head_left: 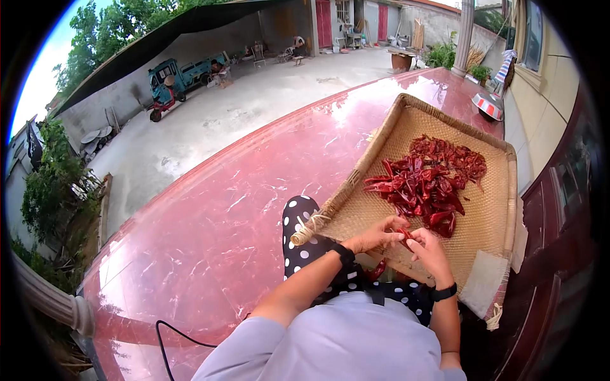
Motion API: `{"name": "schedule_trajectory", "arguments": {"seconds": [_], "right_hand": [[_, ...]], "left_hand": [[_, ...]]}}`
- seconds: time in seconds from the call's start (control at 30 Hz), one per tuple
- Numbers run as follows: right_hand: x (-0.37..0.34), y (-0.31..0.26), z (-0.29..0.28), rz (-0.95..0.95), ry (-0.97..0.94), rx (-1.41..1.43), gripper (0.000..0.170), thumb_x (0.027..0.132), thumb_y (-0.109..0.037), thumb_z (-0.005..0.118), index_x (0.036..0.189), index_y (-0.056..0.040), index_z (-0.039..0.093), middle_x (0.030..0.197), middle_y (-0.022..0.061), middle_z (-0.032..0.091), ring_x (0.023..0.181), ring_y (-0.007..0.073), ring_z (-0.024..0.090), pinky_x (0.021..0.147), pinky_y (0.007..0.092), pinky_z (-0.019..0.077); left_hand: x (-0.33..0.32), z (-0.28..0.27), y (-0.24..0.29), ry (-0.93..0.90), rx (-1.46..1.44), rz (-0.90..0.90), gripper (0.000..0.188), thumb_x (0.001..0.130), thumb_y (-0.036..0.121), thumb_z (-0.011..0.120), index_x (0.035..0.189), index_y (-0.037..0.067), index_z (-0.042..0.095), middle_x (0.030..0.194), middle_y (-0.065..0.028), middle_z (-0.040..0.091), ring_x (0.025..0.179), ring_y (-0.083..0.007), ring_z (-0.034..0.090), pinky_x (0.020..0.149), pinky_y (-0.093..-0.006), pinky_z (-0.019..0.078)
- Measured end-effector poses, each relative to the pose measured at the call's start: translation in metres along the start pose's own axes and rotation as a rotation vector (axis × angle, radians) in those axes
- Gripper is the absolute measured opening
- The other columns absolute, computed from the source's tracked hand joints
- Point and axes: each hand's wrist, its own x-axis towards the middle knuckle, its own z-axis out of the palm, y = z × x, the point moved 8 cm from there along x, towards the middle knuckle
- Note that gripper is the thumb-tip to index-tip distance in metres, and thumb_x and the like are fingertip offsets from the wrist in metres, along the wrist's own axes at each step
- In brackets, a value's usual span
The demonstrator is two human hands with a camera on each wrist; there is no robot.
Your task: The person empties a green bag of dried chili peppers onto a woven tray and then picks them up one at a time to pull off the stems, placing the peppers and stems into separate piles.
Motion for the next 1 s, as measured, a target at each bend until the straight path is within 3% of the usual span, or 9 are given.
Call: {"name": "schedule_trajectory", "arguments": {"seconds": [0.1, 0.23, 0.33, 0.43, 0.53, 0.67, 0.77, 1.0], "right_hand": [[-0.002, 0.002, 0.006, -0.041, -0.026, -0.016, 0.016, 0.094, -0.014, 0.062, 0.103, -0.0001, 0.062, 0.082, 0.0038, 0.065, 0.061, 0.0078, 0.056, 0.053, 0.0249, 0.0468], [-0.011, -0.003, 0.003, -0.015, -0.021, -0.037, 0.019, 0.094, -0.018, 0.064, 0.101, -0.0005, 0.063, 0.078, 0.0036, 0.065, 0.058, 0.008, 0.055, 0.052, 0.0255, 0.0462], [-0.021, -0.009, 0.014, -0.094, -0.064, -0.181, 0.02, 0.089, -0.019, 0.066, 0.099, -0.002, 0.065, 0.077, 0.009, 0.067, 0.064, 0.0173, 0.062, 0.06, 0.0323, 0.0489], [-0.03, -0.021, 0.034, -0.045, -0.184, -0.329, 0.019, 0.085, -0.018, 0.069, 0.096, -0.0036, 0.066, 0.076, 0.0107, 0.066, 0.068, 0.0233, 0.063, 0.065, 0.0365, 0.0491], [-0.038, -0.025, 0.046, -0.2, -0.242, -0.491, 0.018, 0.081, -0.018, 0.071, 0.092, -0.005, 0.066, 0.073, 0.0101, 0.063, 0.069, 0.0258, 0.062, 0.064, 0.0383, 0.0484], [-0.045, -0.026, 0.047, -0.239, -0.218, -0.688, 0.016, 0.077, -0.018, 0.073, 0.086, -0.0071, 0.065, 0.084, 0.0096, 0.065, 0.08, 0.0296, 0.063, 0.069, 0.0417, 0.0503], [-0.049, -0.016, 0.052, -0.199, -0.245, -0.693, 0.015, 0.077, -0.018, 0.072, 0.084, -0.0075, 0.064, 0.087, 0.0095, 0.065, 0.084, 0.0309, 0.064, 0.073, 0.0425, 0.051], [-0.045, -0.022, 0.041, -0.143, -0.14, -0.563, 0.017, 0.082, -0.021, 0.07, 0.088, -0.006, 0.063, 0.086, 0.0094, 0.064, 0.082, 0.0304, 0.064, 0.071, 0.0418, 0.0499]], "left_hand": [[0.003, -0.006, -0.011, -0.048, -0.022, -0.019, 0.029, 0.097, 0.029, 0.066, 0.116, 0.008, 0.062, 0.095, 0.0023, 0.065, 0.079, -0.0052, 0.057, 0.066, -0.02, 0.045], [0.006, -0.019, -0.022, 0.061, -0.162, -0.063, 0.029, 0.101, 0.03, 0.059, 0.118, 0.007, 0.059, 0.102, -0.0022, 0.066, 0.073, -0.0067, 0.059, 0.062, -0.0203, 0.0463], [0.009, -0.024, -0.025, 0.105, -0.315, -0.041, 0.027, 0.102, 0.027, 0.056, 0.117, 0.004, 0.058, 0.102, -0.0038, 0.063, 0.079, -0.0092, 0.06, 0.066, -0.0225, 0.0478], [0.006, -0.023, -0.021, 0.11, -0.29, -0.051, 0.026, 0.102, 0.025, 0.056, 0.117, 0.003, 0.058, 0.103, -0.0041, 0.063, 0.082, -0.0101, 0.06, 0.071, -0.0235, 0.0484], [0.005, -0.022, -0.021, 0.125, -0.291, -0.075, 0.025, 0.102, 0.023, 0.056, 0.117, 0.003, 0.058, 0.103, -0.0038, 0.063, 0.083, -0.0103, 0.061, 0.073, -0.0239, 0.0485], [0.007, -0.023, -0.025, 0.099, -0.306, -0.057, 0.024, 0.101, 0.021, 0.057, 0.118, 0.004, 0.058, 0.103, -0.0032, 0.064, 0.083, -0.0103, 0.061, 0.073, -0.0235, 0.0495], [0.007, -0.024, -0.027, 0.13, -0.242, -0.086, 0.023, 0.101, 0.02, 0.058, 0.118, 0.005, 0.058, 0.103, -0.0034, 0.064, 0.084, -0.0104, 0.061, 0.074, -0.0233, 0.0501], [0.0, -0.008, -0.006, -0.008, -0.104, -0.036, 0.03, 0.096, 0.027, 0.066, 0.115, 0.004, 0.06, 0.102, -0.003, 0.063, 0.09, -0.0105, 0.059, 0.081, -0.0252, 0.049]]}}
